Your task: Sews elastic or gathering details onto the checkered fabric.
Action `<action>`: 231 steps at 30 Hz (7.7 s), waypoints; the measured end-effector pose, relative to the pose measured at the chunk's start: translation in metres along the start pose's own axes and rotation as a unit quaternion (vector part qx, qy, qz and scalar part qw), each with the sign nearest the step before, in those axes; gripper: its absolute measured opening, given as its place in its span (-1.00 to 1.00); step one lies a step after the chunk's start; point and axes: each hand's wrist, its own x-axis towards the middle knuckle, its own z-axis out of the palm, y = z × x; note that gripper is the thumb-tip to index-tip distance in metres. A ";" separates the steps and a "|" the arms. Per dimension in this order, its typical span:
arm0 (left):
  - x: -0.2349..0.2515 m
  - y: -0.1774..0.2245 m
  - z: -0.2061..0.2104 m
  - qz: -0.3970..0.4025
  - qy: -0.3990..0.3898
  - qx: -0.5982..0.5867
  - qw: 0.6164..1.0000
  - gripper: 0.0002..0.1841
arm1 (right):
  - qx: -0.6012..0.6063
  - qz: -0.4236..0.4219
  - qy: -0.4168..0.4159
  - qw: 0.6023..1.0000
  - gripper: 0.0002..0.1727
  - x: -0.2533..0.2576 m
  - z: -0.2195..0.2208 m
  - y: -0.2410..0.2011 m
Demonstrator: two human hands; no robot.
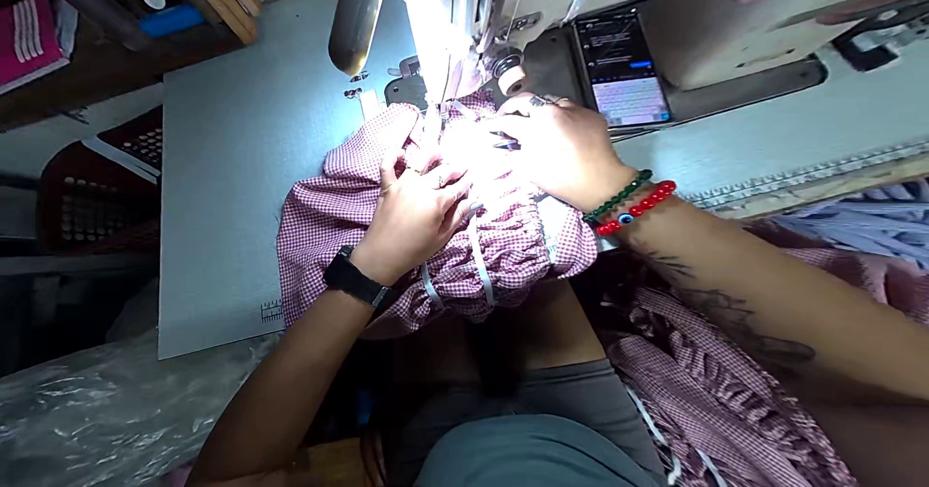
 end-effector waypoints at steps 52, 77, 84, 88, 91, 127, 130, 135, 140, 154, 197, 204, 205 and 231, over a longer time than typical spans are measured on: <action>-0.015 0.024 -0.007 0.033 -0.044 0.000 0.998 -0.59 | 0.048 -0.294 0.059 0.953 -0.57 -0.019 0.000 0.024; -0.017 0.026 -0.008 0.058 -0.050 -0.022 0.997 -0.57 | 0.078 -0.353 0.008 0.932 -0.48 -0.024 -0.013 0.032; -0.016 0.026 -0.011 0.060 -0.045 -0.037 0.997 -0.60 | 0.082 -0.361 -0.002 0.929 -0.47 -0.021 -0.016 0.032; -0.017 0.027 -0.010 0.057 -0.055 -0.040 0.996 -0.60 | 0.076 -0.354 -0.010 0.932 -0.59 -0.020 -0.016 0.033; -0.019 0.028 -0.009 0.055 -0.053 -0.046 0.996 -0.60 | 0.080 -0.356 -0.021 0.931 -0.53 -0.019 -0.017 0.036; -0.021 0.034 -0.010 0.054 -0.051 -0.020 0.997 -0.58 | 0.070 -0.378 -0.003 0.923 -0.54 -0.024 -0.016 0.034; -0.021 0.033 -0.009 0.060 -0.057 -0.021 0.996 -0.57 | 0.063 -0.383 0.009 0.921 -0.55 -0.027 -0.016 0.032; -0.020 0.033 -0.011 0.060 -0.054 -0.023 0.996 -0.58 | 0.073 -0.366 0.004 0.928 -0.56 -0.028 -0.017 0.031; -0.019 0.033 -0.011 0.061 -0.053 -0.018 0.997 -0.58 | 0.074 -0.381 0.011 0.921 -0.52 -0.023 -0.013 0.035; -0.019 0.030 -0.010 0.061 -0.054 -0.026 0.996 -0.58 | 0.077 -0.376 0.004 0.924 -0.55 -0.020 -0.013 0.034; -0.016 0.026 -0.012 0.061 -0.033 -0.069 0.995 -0.64 | 0.072 -0.376 -0.016 0.923 -0.56 -0.017 -0.014 0.036; -0.014 0.024 -0.012 0.060 -0.032 -0.071 0.995 -0.63 | 0.068 -0.378 -0.014 0.923 -0.57 -0.017 -0.014 0.035; -0.014 0.024 -0.012 0.060 -0.028 -0.072 0.995 -0.64 | 0.068 -0.378 -0.010 0.923 -0.59 -0.017 -0.014 0.033; 0.003 0.001 -0.014 0.062 -0.024 -0.064 0.996 -0.63 | 0.053 -0.375 0.002 0.926 -0.60 -0.003 -0.013 0.035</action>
